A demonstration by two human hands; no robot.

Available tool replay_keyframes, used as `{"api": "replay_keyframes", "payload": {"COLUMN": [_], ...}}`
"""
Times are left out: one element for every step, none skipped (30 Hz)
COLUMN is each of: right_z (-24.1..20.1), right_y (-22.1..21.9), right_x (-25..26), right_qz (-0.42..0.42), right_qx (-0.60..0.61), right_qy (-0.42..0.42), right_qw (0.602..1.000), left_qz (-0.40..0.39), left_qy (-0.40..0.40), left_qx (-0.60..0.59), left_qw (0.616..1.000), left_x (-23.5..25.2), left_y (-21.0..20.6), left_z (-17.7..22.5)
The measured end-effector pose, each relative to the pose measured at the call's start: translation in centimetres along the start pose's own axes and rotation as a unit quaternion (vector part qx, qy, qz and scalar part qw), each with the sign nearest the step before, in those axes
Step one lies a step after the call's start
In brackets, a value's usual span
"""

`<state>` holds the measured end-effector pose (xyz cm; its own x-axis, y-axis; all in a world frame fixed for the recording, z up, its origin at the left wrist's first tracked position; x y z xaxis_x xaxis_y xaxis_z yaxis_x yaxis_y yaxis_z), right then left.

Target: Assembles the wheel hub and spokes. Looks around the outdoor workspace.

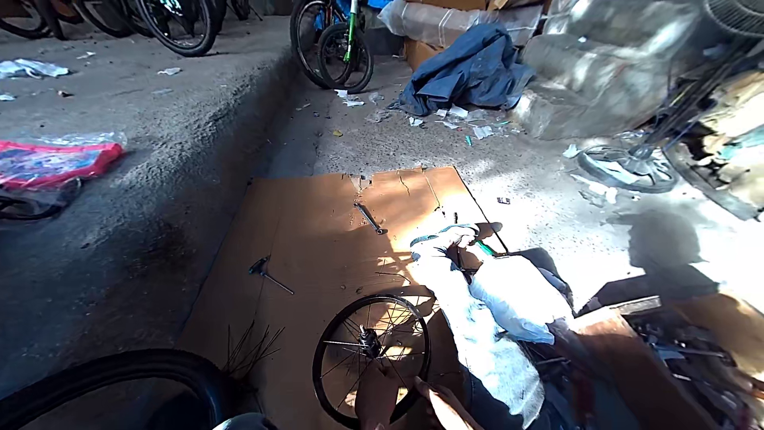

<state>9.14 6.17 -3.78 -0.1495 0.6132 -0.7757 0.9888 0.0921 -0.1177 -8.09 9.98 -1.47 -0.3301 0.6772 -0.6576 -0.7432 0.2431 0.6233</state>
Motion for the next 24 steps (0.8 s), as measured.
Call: {"api": "replay_keyframes", "payload": {"right_z": [0.1, 0.1, 0.1, 0.1, 0.0, -0.1, 0.0, 0.2, 0.3, 0.3, 0.5, 0.6, 0.6, 0.6, 0.6, 0.6, 0.6, 0.6, 0.4, 0.1, -0.1, -0.2, -0.3, -0.3], "right_y": [-0.1, -0.3, -0.4, -0.6, -0.7, -0.7, -0.6, -0.6, -0.7, -0.8, -0.9, -0.9, -1.0, -1.1, -1.1, -1.2, -1.2, -1.1, -1.0, -0.9, -0.8, -0.7, -0.5, -0.4], "right_x": [0.2, 0.2, 0.2, 0.2, 0.2, 0.2, 0.3, 0.4, 0.6, 0.6, 0.7, 0.8, 0.8, 0.8, 0.8, 0.9, 0.9, 0.8, 0.6, 0.4, 0.3, 0.2, 0.1, 0.1], "right_qz": [0.000, 0.000, -0.002, -0.005, -0.012, -0.018, -0.020, -0.024, -0.031, -0.040, -0.050, -0.057, -0.062, -0.067, -0.071, -0.073, -0.072, -0.068, -0.062, -0.054, -0.047, -0.043, -0.037, -0.036], "right_qx": [-0.001, -0.004, -0.010, -0.016, -0.022, -0.026, -0.022, -0.017, -0.011, -0.006, -0.002, -0.002, -0.001, -0.001, 0.000, 0.003, 0.006, 0.005, 0.004, 0.006, 0.008, 0.010, 0.011, 0.010], "right_qy": [0.001, 0.005, 0.015, 0.028, 0.037, 0.039, 0.036, 0.032, 0.029, 0.028, 0.029, 0.031, 0.031, 0.033, 0.036, 0.041, 0.042, 0.040, 0.036, 0.034, 0.032, 0.030, 0.028, 0.025], "right_qw": [1.000, 1.000, 1.000, 0.999, 0.999, 0.999, 0.999, 0.999, 0.999, 0.999, 0.998, 0.998, 0.998, 0.997, 0.997, 0.996, 0.996, 0.997, 0.997, 0.998, 0.998, 0.999, 0.999, 0.999], "left_qz": [0.012, 0.032, 0.059, 0.088, 0.113, 0.131, 0.141, 0.151, 0.158, 0.165, 0.170, 0.171, 0.170, 0.168, 0.164, 0.157, 0.147, 0.135, 0.124, 0.114, 0.100, 0.083, 0.065, 0.052], "left_qy": [0.002, 0.012, 0.025, 0.030, 0.026, 0.019, 0.015, 0.016, 0.023, 0.031, 0.038, 0.046, 0.049, 0.049, 0.048, 0.045, 0.043, 0.042, 0.041, 0.042, 0.049, 0.058, 0.069, 0.079], "left_qx": [-0.072, -0.148, -0.204, -0.232, -0.243, -0.255, -0.272, -0.295, -0.322, -0.352, -0.382, -0.405, -0.421, -0.432, -0.434, -0.425, -0.410, -0.398, -0.397, -0.409, -0.433, -0.460, -0.484, -0.500], "left_qw": [0.997, 0.988, 0.977, 0.968, 0.963, 0.958, 0.952, 0.943, 0.933, 0.921, 0.908, 0.897, 0.890, 0.885, 0.885, 0.890, 0.899, 0.907, 0.908, 0.904, 0.894, 0.882, 0.870, 0.861], "left_x": [0.5, 1.0, 1.6, 2.2, 2.8, 3.3, 3.9, 4.3, 4.8, 5.0, 5.2, 5.3, 5.3, 5.2, 5.3, 5.3, 5.3, 5.0, 4.7, 4.3, 3.8, 3.4, 3.3, 3.3], "left_y": [-0.2, -0.5, -0.6, -0.5, -0.3, -0.2, -0.1, 0.0, 0.1, 0.2, 0.3, 0.3, 0.2, 0.2, 0.2, 0.2, 0.1, 0.1, 0.1, 0.1, 0.0, -0.3, -0.8, -1.2], "left_z": [-0.3, -1.0, -1.8, -2.5, -2.8, -2.9, -2.9, -2.9, -3.0, -3.2, -3.3, -3.5, -3.6, -3.6, -3.5, -3.4, -3.2, -2.9, -2.6, -2.3, -2.2, -2.2, -2.3, -2.4]}}
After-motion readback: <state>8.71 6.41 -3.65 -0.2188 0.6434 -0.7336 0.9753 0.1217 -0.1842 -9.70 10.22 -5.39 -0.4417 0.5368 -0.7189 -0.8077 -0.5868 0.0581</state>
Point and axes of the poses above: each hand's wrist, its own x-axis towards the middle knuckle, its own y-axis out of the back of the hand, z = x × y, the point moved 9 cm from there along x, towards the middle knuckle, and after that the axes turned 1 degree about -y, right-handed, at the moved point
